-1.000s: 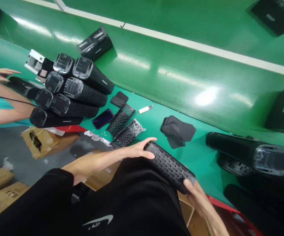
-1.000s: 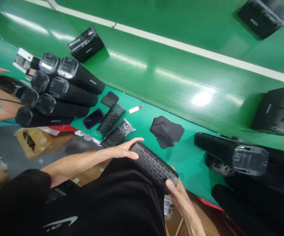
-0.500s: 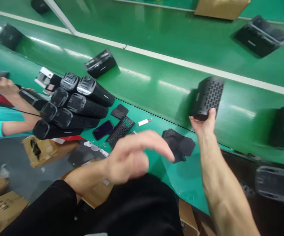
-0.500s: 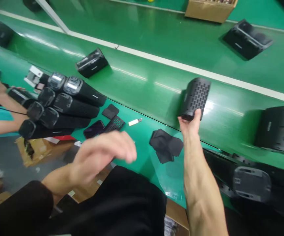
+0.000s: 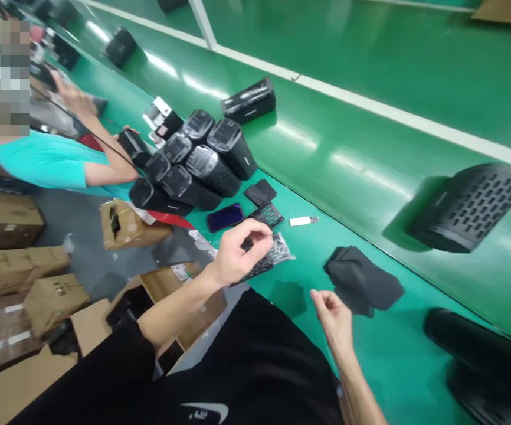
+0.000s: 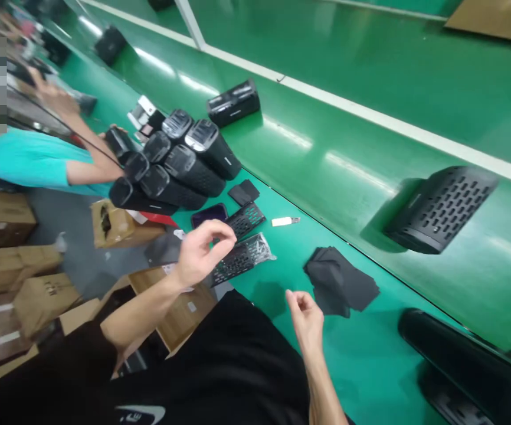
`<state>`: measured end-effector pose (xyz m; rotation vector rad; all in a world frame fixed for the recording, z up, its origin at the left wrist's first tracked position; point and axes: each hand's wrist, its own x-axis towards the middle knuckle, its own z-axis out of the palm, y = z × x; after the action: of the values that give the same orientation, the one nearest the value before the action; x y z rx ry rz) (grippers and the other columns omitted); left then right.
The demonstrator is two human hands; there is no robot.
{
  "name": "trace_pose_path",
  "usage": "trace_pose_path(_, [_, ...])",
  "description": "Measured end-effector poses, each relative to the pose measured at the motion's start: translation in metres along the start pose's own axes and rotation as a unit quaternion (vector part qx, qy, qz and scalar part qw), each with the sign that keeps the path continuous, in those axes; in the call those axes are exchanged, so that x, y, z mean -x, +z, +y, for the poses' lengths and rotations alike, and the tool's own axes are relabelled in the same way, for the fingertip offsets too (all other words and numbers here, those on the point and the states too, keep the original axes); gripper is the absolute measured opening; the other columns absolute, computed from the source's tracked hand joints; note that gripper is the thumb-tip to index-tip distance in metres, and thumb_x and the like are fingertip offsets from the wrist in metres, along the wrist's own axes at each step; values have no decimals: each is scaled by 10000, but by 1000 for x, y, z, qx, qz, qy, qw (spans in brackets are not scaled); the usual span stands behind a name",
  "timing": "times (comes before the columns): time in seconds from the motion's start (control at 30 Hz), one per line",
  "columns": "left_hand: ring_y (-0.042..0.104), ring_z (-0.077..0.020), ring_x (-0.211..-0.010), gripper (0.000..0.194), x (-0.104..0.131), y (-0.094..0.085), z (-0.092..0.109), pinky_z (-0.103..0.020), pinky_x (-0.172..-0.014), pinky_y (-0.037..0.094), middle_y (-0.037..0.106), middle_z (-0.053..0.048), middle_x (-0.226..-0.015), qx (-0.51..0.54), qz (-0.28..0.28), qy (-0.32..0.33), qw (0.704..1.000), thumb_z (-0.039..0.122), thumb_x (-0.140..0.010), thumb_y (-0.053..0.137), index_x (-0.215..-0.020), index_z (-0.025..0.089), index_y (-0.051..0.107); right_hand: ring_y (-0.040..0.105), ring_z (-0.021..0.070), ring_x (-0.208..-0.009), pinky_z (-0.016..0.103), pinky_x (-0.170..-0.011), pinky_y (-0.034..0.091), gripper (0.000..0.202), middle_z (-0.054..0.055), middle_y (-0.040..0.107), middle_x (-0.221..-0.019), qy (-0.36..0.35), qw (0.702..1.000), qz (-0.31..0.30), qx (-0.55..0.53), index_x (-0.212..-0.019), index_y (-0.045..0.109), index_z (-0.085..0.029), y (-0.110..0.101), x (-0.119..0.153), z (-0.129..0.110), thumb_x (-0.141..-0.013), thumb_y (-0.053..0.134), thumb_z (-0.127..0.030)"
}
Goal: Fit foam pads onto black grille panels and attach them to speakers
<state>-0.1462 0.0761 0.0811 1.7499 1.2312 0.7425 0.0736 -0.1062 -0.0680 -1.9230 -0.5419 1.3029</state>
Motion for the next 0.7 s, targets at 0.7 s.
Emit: trace_pose_path(0.7, [694,-192,-956,349,115,51,-125,-299,-876,519,742,-51,-1140,-100,-129,-108,981,418,-935,674,-1227,227,672,258,74,-331,254,-348,216,491,10,483,-455,201,968,-144,-52,-512,489,-254,14,32,27,-671,565,-713])
